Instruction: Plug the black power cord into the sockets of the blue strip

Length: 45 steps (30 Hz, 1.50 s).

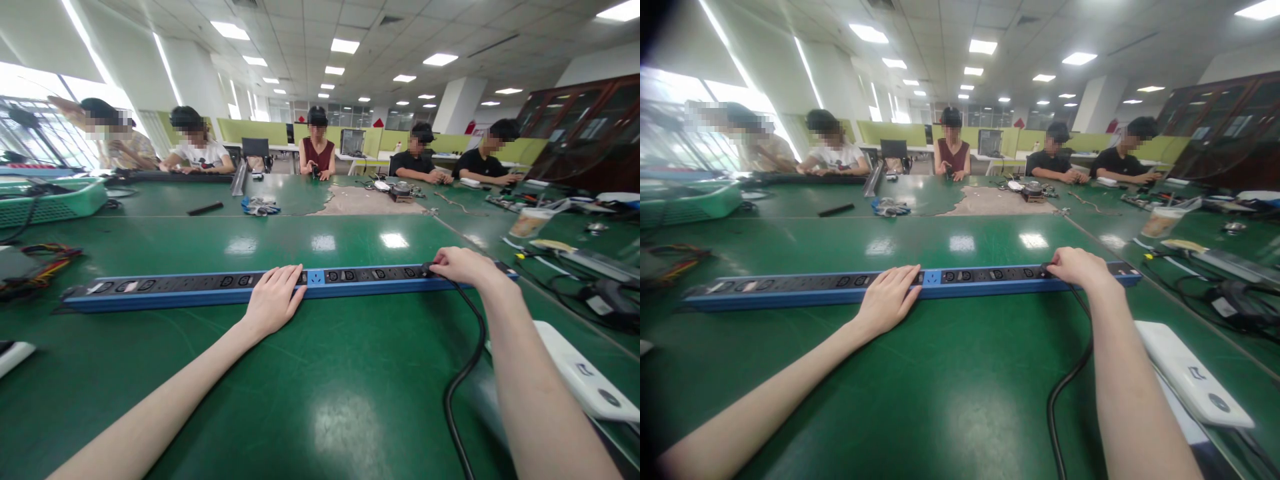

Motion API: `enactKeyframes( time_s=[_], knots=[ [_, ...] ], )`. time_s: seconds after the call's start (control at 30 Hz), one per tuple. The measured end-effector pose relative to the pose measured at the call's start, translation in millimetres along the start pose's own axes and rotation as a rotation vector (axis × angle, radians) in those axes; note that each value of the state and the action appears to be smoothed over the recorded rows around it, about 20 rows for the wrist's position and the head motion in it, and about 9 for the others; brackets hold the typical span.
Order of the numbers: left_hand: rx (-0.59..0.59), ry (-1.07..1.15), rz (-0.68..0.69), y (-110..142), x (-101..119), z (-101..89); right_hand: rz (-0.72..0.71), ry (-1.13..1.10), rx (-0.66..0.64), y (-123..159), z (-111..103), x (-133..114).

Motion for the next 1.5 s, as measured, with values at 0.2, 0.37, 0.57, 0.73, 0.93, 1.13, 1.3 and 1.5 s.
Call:
enactKeyframes(
  time_s=[0.2, 0.37, 0.57, 0.73, 0.93, 1.13, 1.3, 1.5],
  knots=[
    [-0.010, -0.015, -0.002, 1, 0, -0.6, 0.114, 0.145, -0.147, 8, -6, -27],
    [0.002, -0.008, -0.005, 3, -1, -0.7, 0.175, 0.138, -0.124, 8, -3, -38],
    [0.012, -0.008, -0.001, 4, -1, -0.9, 0.168, 0.116, -0.080, 15, 1, -36],
    [0.022, -0.001, -0.003, 4, -2, -3.6, 0.159, 0.086, -0.094, 6, 1, -29],
    [0.026, 0.001, -0.007, 4, -3, -5.2, 0.161, 0.070, -0.126, 3, -2, -32],
    [0.029, 0.007, -0.003, 3, -2, -4.8, 0.213, 0.127, -0.090, 19, -9, -47],
    [0.033, 0.006, 0.000, 3, -1, -5.6, 0.225, 0.113, -0.122, 20, -13, -51],
    [0.026, 0.002, -0.001, 3, -1, -5.4, 0.274, 0.131, -0.107, 21, -14, -53]
  ],
)
Point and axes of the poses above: each hand's wrist, its own y-axis away from the middle knuckle, its own z-axis out of the palm, x = y × z, the point moved 4 cm from there along -y, towards the middle knuckle, and after that the axes turned 9 degrees about -x, right-handed, at the moved point
